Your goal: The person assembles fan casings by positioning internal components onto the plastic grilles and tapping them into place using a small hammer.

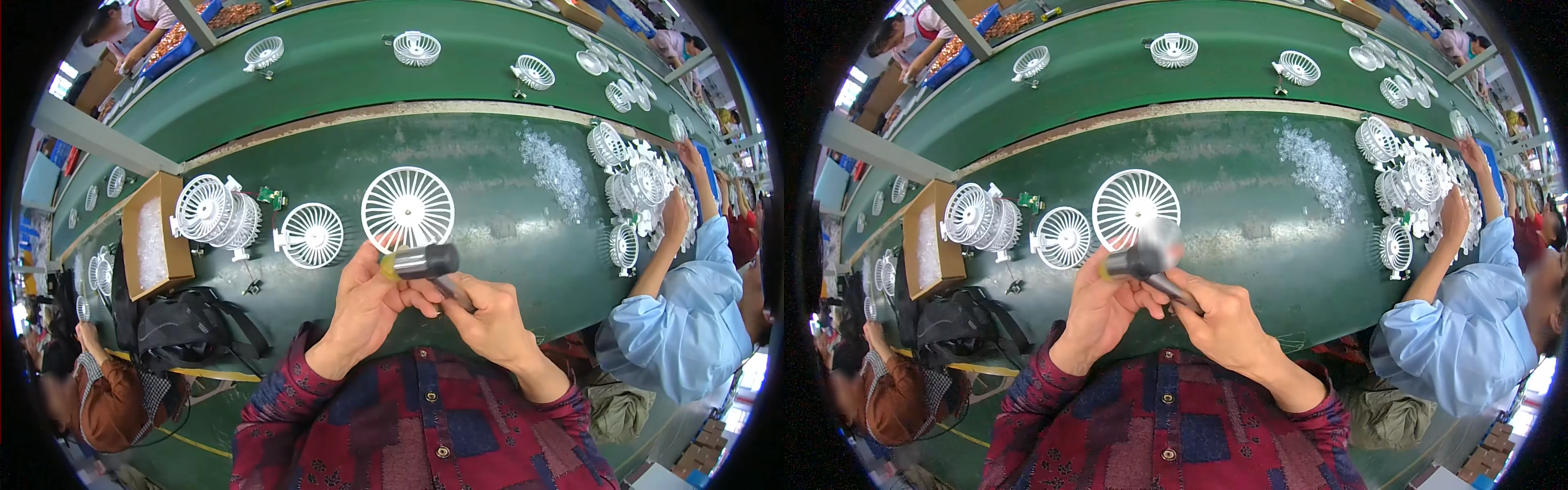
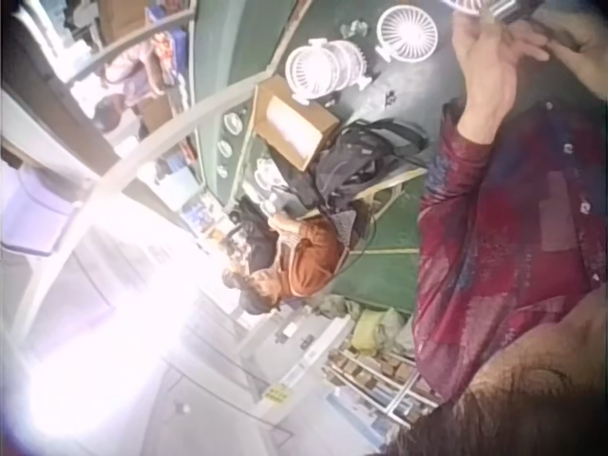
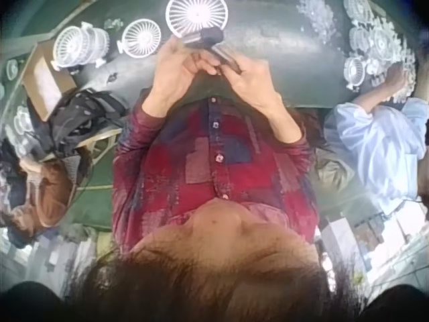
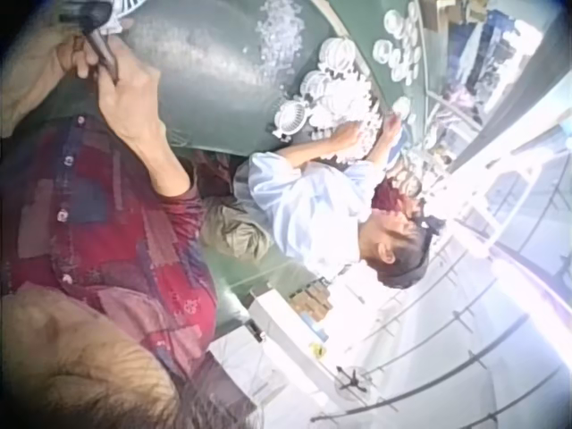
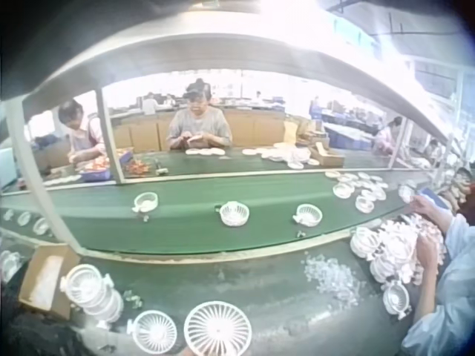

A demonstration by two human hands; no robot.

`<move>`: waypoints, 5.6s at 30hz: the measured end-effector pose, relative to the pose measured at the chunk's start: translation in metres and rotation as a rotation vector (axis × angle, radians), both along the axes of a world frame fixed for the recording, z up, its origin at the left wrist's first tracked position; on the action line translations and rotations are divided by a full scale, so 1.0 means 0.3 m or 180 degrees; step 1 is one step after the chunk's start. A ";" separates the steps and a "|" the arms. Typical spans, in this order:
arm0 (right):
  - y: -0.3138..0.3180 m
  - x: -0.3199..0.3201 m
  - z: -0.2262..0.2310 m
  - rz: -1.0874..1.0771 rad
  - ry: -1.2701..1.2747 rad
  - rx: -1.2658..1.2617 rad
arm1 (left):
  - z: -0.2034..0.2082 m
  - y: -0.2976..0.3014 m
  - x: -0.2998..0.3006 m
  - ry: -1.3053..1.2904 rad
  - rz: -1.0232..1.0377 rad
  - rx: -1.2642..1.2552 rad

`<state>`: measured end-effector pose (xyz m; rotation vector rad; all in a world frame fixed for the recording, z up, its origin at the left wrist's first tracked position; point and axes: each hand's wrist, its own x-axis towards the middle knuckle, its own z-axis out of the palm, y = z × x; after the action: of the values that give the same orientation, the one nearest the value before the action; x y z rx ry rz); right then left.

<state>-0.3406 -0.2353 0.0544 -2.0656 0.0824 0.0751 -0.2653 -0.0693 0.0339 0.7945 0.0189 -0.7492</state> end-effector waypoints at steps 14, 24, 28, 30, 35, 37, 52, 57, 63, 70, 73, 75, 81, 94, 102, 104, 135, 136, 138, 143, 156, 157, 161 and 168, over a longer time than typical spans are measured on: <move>0.009 -0.004 -0.070 0.0386 -0.0946 -0.1219 | -0.033 -0.035 -0.010 -0.1077 0.0309 0.0791; 0.004 0.020 -0.060 -0.0315 -0.1956 -0.1191 | -0.005 -0.017 -0.026 -0.1241 0.0215 0.1057; 0.009 0.023 -0.062 -0.0170 -0.1927 -0.1064 | -0.030 -0.003 -0.040 -0.1817 0.0203 0.1192; 0.008 0.019 -0.070 -0.0116 -0.1889 -0.1101 | -0.034 0.002 -0.046 -0.1895 0.0212 0.1227; 0.011 0.007 -0.078 -0.0106 -0.2106 -0.1072 | -0.001 -0.009 -0.054 -0.1934 0.0088 0.0824; 0.022 0.007 -0.081 -0.0164 -0.2120 -0.1030 | -0.009 -0.007 -0.053 -0.1960 0.0016 0.0681; -0.047 -0.015 -0.093 -0.0593 -0.1289 -0.0332 | 0.013 -0.015 0.004 -0.1048 0.0381 0.1049; 0.042 0.021 -0.076 -0.0966 -0.0256 0.1309 | -0.014 -0.025 0.013 -0.0536 0.0318 0.0540; 0.005 0.033 -0.064 -0.0534 0.0103 0.0681 | -0.012 -0.021 0.016 -0.0661 0.0333 0.0718; 0.002 0.036 -0.068 -0.0502 -0.0961 -0.0528 | -0.028 -0.024 0.020 -0.0924 0.0366 0.1062; -0.004 0.024 -0.069 -0.0562 -0.1078 -0.0887 | -0.013 -0.042 0.022 -0.0985 0.0203 0.1201; -0.007 0.028 -0.066 -0.0562 -0.1051 -0.1124 | -0.024 -0.023 0.020 -0.1228 0.0193 0.1166; -0.028 0.032 -0.105 0.0051 -0.0611 -0.0045 | -0.061 0.005 0.016 -0.1052 0.0357 0.1354; -0.040 -0.042 -0.192 -0.0418 -0.1769 -0.0704 | 0.053 -0.037 0.051 -0.1434 -0.1143 0.1815; -0.205 -0.085 -0.172 -0.1503 -0.1182 0.1744 | 0.463 -0.485 -0.034 -0.6260 -0.0527 0.0714; -0.227 -0.102 -0.198 -0.1038 -0.1358 0.2534 | 0.478 -0.635 -0.089 -0.6546 -0.1160 -0.0043; -0.275 -0.087 -0.121 -0.1869 0.0408 0.3197 | 0.359 -0.028 -0.174 -0.6118 -0.0524 0.1031; -0.277 -0.075 -0.120 -0.1813 0.0440 0.3221 | 0.395 0.052 -0.154 -0.6023 -0.0181 0.1161; -0.260 -0.023 -0.146 -0.1558 0.0634 0.3165 | 0.448 0.155 -0.165 -0.5385 0.0665 0.0495; -0.200 0.047 -0.174 -0.1402 0.0931 0.2952 | 0.556 0.103 -0.074 -0.5559 0.0690 -0.0057; -0.136 0.103 -0.162 -0.1189 0.1104 0.2665 | 0.631 0.151 -0.016 -0.5104 0.1682 0.0545; -0.225 0.065 -0.214 -0.1604 0.1109 0.2587 | 0.527 0.038 0.086 -0.5010 0.0892 0.0540; -0.220 0.101 -0.190 -0.1217 0.1145 0.2426 | 0.282 -0.012 0.006 -0.4824 -0.0036 0.2061; -0.204 0.148 -0.217 -0.0803 0.0800 0.0361 | -0.095 -0.021 -0.088 -0.5405 -0.0316 0.3289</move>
<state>-0.2961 -0.2965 -0.0108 -1.9084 0.4814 0.1793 -0.2917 -0.0755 0.0053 2.2203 -1.2454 0.1190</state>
